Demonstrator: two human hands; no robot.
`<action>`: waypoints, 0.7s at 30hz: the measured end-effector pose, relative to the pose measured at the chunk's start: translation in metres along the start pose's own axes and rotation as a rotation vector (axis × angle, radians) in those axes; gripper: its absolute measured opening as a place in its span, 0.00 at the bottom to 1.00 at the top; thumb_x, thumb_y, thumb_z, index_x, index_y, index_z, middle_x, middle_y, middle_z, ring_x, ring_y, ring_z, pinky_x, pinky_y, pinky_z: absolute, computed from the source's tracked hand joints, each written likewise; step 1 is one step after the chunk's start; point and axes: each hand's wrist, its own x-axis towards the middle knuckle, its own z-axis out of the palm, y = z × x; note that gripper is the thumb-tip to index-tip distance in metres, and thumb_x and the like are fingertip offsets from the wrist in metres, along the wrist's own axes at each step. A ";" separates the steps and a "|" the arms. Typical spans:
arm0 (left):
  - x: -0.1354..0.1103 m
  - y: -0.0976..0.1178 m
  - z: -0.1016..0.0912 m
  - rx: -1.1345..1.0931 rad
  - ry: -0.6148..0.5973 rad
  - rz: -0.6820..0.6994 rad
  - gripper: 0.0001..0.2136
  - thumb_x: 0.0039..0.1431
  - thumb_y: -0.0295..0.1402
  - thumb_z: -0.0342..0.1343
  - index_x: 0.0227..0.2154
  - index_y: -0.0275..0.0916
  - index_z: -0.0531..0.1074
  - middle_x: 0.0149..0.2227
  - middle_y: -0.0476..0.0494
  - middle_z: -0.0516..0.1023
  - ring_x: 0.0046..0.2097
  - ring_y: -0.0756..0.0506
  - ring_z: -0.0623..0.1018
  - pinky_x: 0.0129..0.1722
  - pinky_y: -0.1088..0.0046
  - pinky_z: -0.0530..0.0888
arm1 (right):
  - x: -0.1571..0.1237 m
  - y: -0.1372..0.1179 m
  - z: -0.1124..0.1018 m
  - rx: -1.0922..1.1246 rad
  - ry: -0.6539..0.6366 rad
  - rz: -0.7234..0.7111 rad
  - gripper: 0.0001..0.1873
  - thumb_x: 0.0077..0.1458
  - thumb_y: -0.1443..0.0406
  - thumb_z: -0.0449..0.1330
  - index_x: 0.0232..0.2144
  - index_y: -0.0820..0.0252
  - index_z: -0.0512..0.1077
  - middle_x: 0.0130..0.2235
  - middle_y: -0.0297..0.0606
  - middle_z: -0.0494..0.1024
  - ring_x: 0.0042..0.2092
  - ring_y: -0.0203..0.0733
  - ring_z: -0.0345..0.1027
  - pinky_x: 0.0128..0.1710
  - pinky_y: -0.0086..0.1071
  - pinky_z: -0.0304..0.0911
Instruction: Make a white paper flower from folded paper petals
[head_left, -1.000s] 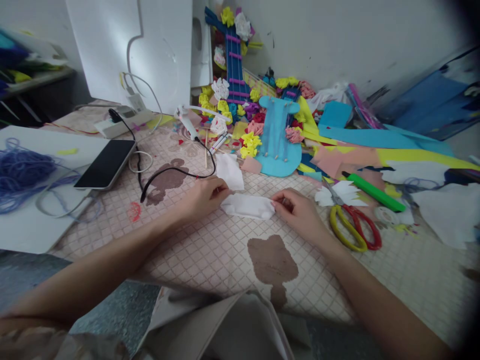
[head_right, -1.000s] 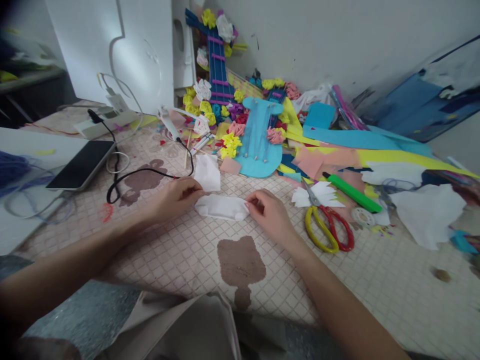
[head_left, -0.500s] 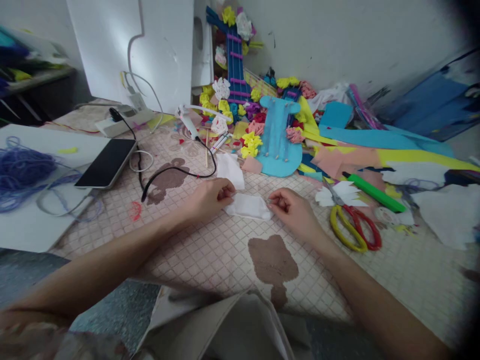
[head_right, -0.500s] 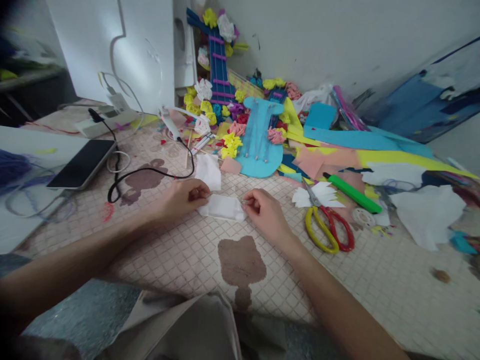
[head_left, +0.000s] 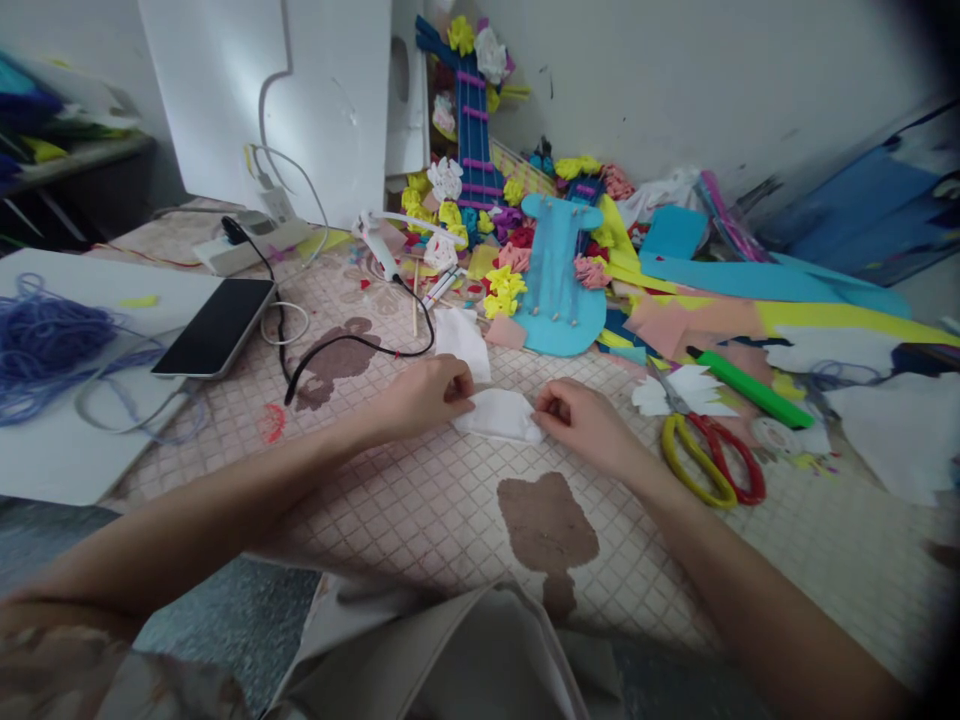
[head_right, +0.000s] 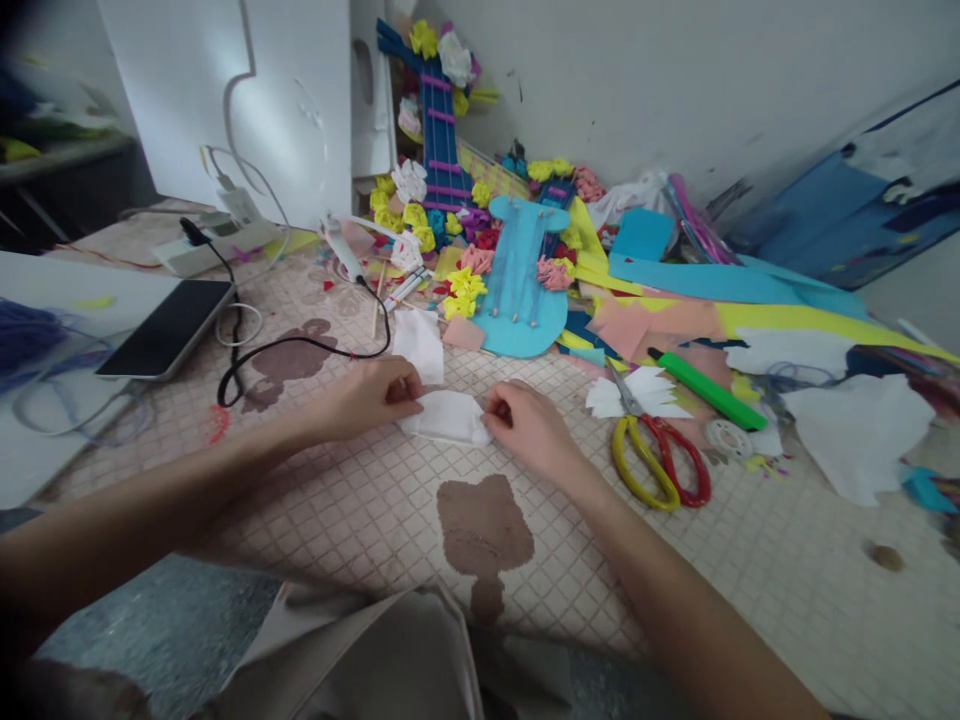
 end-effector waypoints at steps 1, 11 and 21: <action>0.000 -0.001 0.000 -0.049 -0.013 -0.020 0.04 0.47 0.27 0.58 0.29 0.34 0.71 0.27 0.49 0.72 0.27 0.53 0.69 0.27 0.79 0.65 | -0.001 0.000 -0.001 0.025 0.011 0.000 0.02 0.49 0.68 0.57 0.25 0.59 0.67 0.28 0.33 0.71 0.28 0.35 0.62 0.28 0.30 0.55; -0.002 0.017 0.004 -0.705 -0.073 -0.400 0.05 0.53 0.24 0.54 0.26 0.36 0.62 0.17 0.53 0.68 0.19 0.54 0.69 0.20 0.80 0.64 | -0.011 -0.021 -0.007 0.004 0.608 -0.265 0.03 0.54 0.69 0.56 0.33 0.57 0.67 0.33 0.36 0.70 0.29 0.35 0.62 0.30 0.31 0.61; -0.019 0.042 0.032 -1.295 -0.164 -0.450 0.07 0.52 0.29 0.57 0.26 0.34 0.64 0.19 0.53 0.65 0.20 0.57 0.64 0.19 0.82 0.57 | -0.032 -0.037 0.025 -0.269 0.311 -0.415 0.08 0.56 0.61 0.57 0.37 0.59 0.66 0.37 0.40 0.72 0.38 0.41 0.68 0.32 0.32 0.65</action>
